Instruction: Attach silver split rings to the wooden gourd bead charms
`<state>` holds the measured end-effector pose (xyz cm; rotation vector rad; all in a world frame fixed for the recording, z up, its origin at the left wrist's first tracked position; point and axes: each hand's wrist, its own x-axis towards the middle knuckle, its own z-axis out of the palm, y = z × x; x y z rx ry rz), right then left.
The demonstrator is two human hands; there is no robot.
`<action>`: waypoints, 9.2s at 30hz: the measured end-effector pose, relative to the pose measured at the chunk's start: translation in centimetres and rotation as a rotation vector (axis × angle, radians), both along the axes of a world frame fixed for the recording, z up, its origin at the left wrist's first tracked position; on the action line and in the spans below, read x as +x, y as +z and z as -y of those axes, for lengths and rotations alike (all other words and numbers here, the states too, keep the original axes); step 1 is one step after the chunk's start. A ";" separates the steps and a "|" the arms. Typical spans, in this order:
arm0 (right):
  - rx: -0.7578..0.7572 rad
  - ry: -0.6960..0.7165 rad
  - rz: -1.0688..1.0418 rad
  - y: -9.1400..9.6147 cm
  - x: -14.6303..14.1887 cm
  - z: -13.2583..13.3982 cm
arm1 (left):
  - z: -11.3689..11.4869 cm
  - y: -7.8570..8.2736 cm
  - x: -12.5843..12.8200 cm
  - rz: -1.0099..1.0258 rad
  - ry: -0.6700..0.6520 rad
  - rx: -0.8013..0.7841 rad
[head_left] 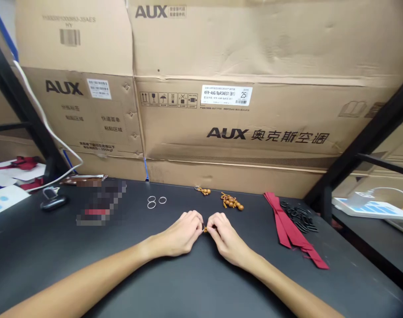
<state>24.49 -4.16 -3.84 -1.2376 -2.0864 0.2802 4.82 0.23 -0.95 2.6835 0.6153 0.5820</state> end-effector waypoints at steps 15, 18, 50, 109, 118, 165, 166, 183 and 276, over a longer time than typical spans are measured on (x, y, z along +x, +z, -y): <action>0.012 -0.040 -0.015 -0.2 -0.4 0.3 | 0.1 -0.2 -0.1 0.034 -0.005 -0.090; 0.006 -0.064 0.007 -0.3 -0.3 0.2 | -0.1 -0.3 -0.1 0.046 -0.005 -0.118; 0.004 0.004 0.048 0.1 0.6 0.3 | -0.1 -0.8 -0.1 0.027 0.040 0.026; 0.025 -0.097 0.108 0.1 0.6 0.1 | -0.5 -1.2 -0.1 0.056 0.056 0.054; 0.051 -0.072 0.112 -0.1 0.7 0.0 | -0.4 -1.2 -0.1 0.059 0.043 0.085; -0.228 -0.086 0.374 0.3 2.4 -0.7 | -2.0 -2.4 -0.9 -0.183 0.339 0.156; -0.225 -0.087 0.373 0.3 2.4 -0.7 | -2.0 -2.4 -0.9 -0.179 0.339 0.160; -0.216 -0.093 0.384 0.3 2.3 -0.7 | -2.0 -2.3 -0.9 -0.173 0.340 0.166; -0.055 0.088 0.126 0.7 0.2 0.2 | -0.7 -0.9 -0.3 -0.232 -0.176 0.721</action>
